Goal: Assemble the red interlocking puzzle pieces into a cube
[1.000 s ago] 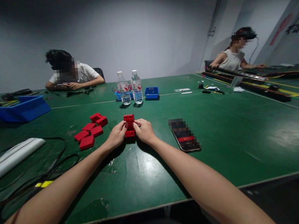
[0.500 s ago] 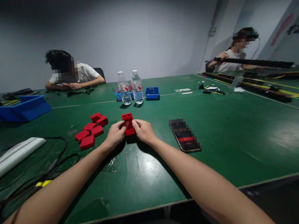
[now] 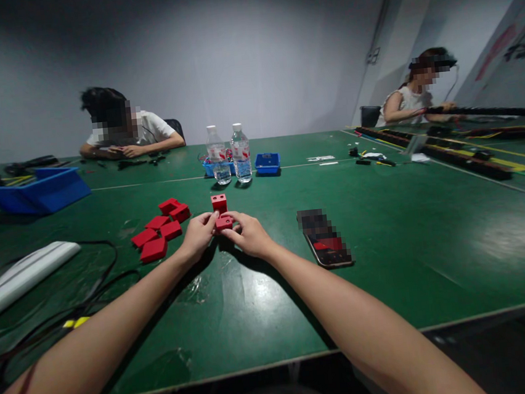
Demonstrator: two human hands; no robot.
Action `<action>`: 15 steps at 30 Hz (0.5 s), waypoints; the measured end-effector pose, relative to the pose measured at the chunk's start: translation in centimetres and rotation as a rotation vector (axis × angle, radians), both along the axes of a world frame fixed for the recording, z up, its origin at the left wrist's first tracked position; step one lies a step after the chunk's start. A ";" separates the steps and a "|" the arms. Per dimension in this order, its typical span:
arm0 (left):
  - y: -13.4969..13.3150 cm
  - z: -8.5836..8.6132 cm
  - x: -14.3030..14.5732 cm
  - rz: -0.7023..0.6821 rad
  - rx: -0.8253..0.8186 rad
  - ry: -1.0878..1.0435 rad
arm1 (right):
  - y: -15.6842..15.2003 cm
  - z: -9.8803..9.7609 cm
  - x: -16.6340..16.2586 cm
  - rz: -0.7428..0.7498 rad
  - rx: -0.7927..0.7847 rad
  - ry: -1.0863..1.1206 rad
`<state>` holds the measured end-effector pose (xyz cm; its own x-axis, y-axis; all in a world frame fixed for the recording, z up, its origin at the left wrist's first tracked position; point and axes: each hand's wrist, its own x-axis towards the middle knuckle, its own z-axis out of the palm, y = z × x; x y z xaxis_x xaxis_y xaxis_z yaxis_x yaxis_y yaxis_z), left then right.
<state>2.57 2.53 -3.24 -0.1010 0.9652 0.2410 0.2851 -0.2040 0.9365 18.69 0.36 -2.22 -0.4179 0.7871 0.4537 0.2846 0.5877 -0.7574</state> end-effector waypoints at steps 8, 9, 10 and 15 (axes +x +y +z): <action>-1.7 2.2 -0.1 0.059 0.090 0.564 | -0.2 0.0 -0.1 -0.017 0.059 -0.011; -2.0 2.6 -0.1 0.063 0.083 0.645 | -0.2 0.0 -0.1 -0.021 0.060 -0.016; -2.2 3.0 -0.2 0.076 0.081 0.728 | -0.2 -0.1 -0.1 -0.024 0.060 -0.021; -2.9 4.3 -0.6 0.231 0.161 1.112 | -0.1 -0.2 -0.2 -0.096 0.032 -0.056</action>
<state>1.99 -0.40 1.01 0.0742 0.9014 0.4266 0.9848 -0.1335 0.1108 18.47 0.27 -2.46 -0.3665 0.8101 0.4577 0.3819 0.5795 -0.7199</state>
